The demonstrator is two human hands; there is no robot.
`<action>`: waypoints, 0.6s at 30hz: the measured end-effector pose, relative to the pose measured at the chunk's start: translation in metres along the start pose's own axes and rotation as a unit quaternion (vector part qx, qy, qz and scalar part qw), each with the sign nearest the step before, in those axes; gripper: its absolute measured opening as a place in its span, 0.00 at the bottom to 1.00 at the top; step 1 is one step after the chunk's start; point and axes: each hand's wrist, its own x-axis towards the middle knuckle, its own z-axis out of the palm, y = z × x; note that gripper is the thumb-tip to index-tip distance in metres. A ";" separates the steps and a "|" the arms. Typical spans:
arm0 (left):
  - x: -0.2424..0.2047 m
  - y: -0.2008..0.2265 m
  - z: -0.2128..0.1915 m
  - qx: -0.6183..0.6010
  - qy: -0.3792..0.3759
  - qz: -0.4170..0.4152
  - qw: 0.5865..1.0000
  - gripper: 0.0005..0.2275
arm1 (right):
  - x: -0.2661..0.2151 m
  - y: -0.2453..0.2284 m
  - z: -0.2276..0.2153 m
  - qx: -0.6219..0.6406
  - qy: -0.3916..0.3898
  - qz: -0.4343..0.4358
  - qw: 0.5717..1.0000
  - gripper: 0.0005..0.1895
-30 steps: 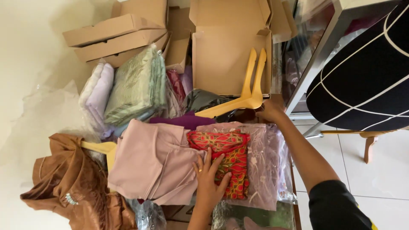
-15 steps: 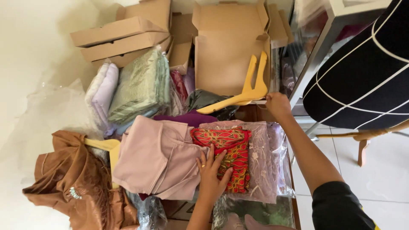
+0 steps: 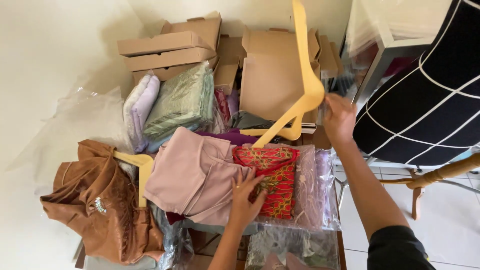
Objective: Placing garments on hangers and buttoning them.
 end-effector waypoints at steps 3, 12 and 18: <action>0.000 -0.008 -0.011 -0.030 0.135 0.044 0.989 0.16 | 0.037 -0.068 -0.047 -0.106 0.039 -0.084 0.990 0.15; 0.029 0.092 -0.083 -0.204 0.214 0.149 0.943 0.33 | 0.050 -0.252 -0.096 -0.115 -0.010 -0.235 0.965 0.09; -0.003 0.016 -0.045 -0.453 0.300 0.088 0.835 0.19 | 0.001 -0.331 -0.063 0.002 -0.150 -0.452 0.879 0.16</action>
